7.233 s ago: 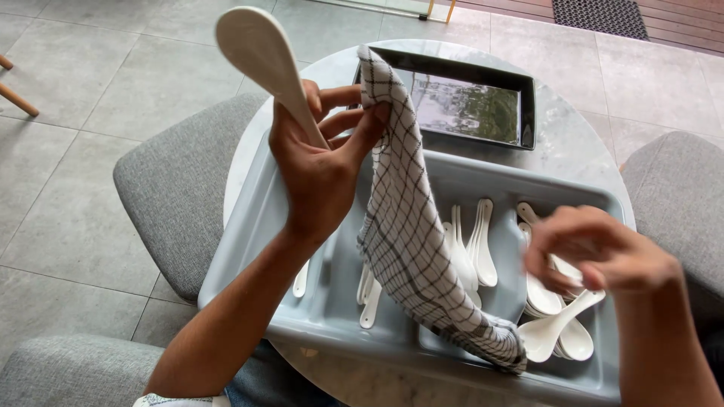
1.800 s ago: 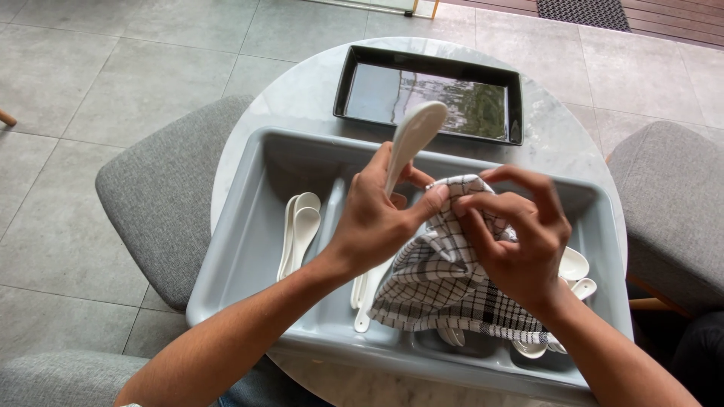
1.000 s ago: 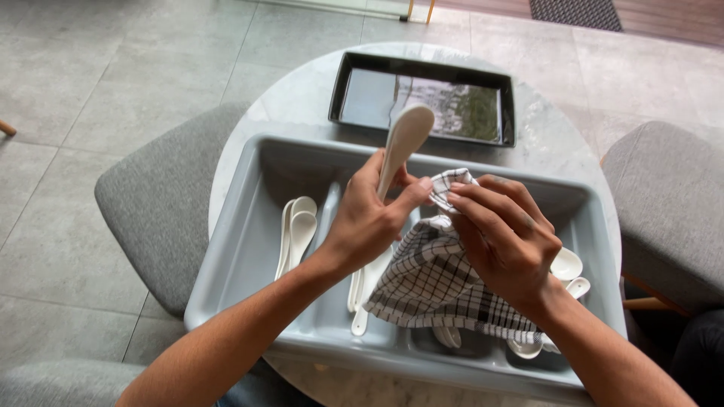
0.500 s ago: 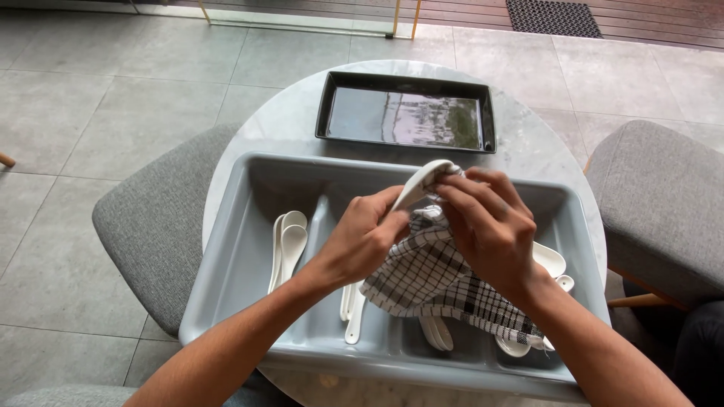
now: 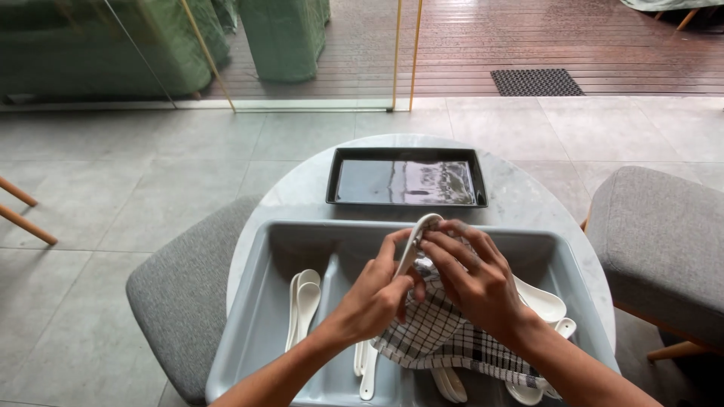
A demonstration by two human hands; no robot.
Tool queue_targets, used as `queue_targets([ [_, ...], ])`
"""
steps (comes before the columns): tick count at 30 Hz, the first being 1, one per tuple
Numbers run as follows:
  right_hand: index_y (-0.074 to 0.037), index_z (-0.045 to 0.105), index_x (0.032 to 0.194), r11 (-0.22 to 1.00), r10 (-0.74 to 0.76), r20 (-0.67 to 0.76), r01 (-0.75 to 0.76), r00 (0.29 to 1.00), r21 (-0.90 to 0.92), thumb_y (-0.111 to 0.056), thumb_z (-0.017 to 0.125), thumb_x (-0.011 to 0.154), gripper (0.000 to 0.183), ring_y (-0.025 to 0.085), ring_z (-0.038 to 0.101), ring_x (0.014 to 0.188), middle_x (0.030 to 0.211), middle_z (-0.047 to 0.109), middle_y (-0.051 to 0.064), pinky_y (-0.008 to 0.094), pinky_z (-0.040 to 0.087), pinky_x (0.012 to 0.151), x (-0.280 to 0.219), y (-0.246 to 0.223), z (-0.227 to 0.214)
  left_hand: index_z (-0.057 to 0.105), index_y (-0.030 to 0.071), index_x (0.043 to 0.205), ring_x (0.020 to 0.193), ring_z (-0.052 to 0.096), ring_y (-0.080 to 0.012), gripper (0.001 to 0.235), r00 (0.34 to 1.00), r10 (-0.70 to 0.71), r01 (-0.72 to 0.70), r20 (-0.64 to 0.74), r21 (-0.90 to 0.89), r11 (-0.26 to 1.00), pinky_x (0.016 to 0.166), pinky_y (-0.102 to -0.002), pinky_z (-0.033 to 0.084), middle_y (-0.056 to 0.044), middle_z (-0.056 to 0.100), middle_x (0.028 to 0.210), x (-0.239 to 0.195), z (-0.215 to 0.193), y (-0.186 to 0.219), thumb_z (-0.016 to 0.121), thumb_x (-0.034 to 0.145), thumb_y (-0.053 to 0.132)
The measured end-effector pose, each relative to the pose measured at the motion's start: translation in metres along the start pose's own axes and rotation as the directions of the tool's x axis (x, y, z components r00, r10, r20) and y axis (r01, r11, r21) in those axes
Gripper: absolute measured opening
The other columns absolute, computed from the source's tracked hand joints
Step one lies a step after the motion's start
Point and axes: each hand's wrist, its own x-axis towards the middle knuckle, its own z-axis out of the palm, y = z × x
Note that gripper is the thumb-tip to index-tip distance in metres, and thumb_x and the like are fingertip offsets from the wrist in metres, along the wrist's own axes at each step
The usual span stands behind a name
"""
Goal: The person dries white ceramic spoons using a checkered cloth. They pick up each spoon from a gray tray, wipe it thoroughly with the cloth, and place it back into the tray. The task is performed repeatedly for multiple spoons.
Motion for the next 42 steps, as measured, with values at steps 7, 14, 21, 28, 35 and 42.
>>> queue_targets([
  [7, 0.001, 0.069, 0.116, 0.985, -0.004, -0.011, 0.006, 1.000, 0.172, -0.017, 0.053, 0.105, 0.027, 0.041, 0.064, 0.122, 0.122, 0.070, 0.018, 0.056, 0.048, 0.112, 0.008, -0.010, -0.003, 0.054, 0.005, 0.131, 0.054, 0.064, -0.0212, 0.043, 0.991, 0.013, -0.015, -0.134, -0.011, 1.000, 0.046, -0.032, 0.054, -0.013, 0.070, 0.068, 0.004, -0.004, -0.008, 0.047, 0.088, 0.006],
  [14, 0.000, 0.070, 0.113, 0.996, -0.011, -0.010, 0.012, 1.000, 0.083, -0.001, 0.074, 0.091, 0.023, 0.044, 0.061, 0.122, 0.118, 0.073, 0.015, 0.053, 0.056, 0.105, 0.003, -0.009, 0.007, 0.056, 0.003, 0.132, 0.046, 0.054, -0.0170, 0.056, 0.981, 0.018, -0.006, -0.195, 0.059, 0.998, 0.045, -0.032, 0.048, -0.007, 0.060, 0.054, 0.005, -0.002, -0.008, 0.043, 0.078, 0.006],
  [21, -0.003, 0.071, 0.115, 0.978, 0.124, 0.028, -0.127, 0.992, 0.163, -0.002, 0.071, 0.095, 0.020, 0.026, 0.075, 0.090, 0.119, 0.072, 0.015, 0.035, 0.061, 0.075, -0.010, -0.009, 0.021, 0.053, 0.000, 0.132, 0.046, 0.051, -0.0148, 0.051, 0.986, 0.003, -0.009, -0.169, -0.037, 0.999, 0.044, -0.030, 0.044, -0.005, 0.056, 0.055, 0.000, -0.006, -0.010, 0.041, 0.083, 0.007],
  [28, -0.002, 0.075, 0.114, 0.999, 0.030, 0.016, -0.029, 0.999, -0.023, 0.002, 0.065, 0.098, 0.018, 0.030, 0.075, 0.092, 0.118, 0.074, 0.020, 0.040, 0.061, 0.078, -0.006, 0.006, 0.011, 0.057, 0.006, 0.129, 0.041, 0.033, -0.0120, 0.046, 0.985, 0.013, 0.001, -0.172, 0.082, 0.997, 0.036, -0.032, 0.025, 0.005, 0.041, 0.050, 0.003, -0.002, -0.016, 0.039, 0.086, 0.012],
  [35, -0.003, 0.076, 0.111, 0.912, 0.361, 0.078, -0.370, 0.929, 0.179, 0.004, 0.078, 0.086, 0.026, 0.023, 0.073, 0.088, 0.107, 0.075, 0.013, 0.032, 0.058, 0.077, -0.011, -0.013, 0.018, 0.053, 0.004, 0.131, 0.039, 0.030, -0.0135, 0.051, 0.977, -0.001, 0.029, -0.214, 0.130, 0.991, 0.039, -0.035, 0.024, 0.004, 0.039, 0.047, -0.004, 0.002, -0.009, 0.038, 0.084, 0.013],
  [42, -0.018, 0.078, 0.099, 0.979, 0.193, -0.027, -0.194, 0.981, -0.057, -0.008, 0.076, 0.092, 0.012, 0.024, 0.070, 0.064, 0.092, 0.073, 0.000, 0.036, 0.057, 0.059, -0.008, 0.003, 0.018, 0.052, 0.000, 0.135, 0.040, 0.047, -0.0208, 0.057, 0.974, 0.090, -0.052, -0.209, 0.180, 0.982, 0.048, -0.033, 0.039, -0.003, 0.044, 0.041, 0.001, 0.007, -0.033, 0.044, 0.080, 0.011],
])
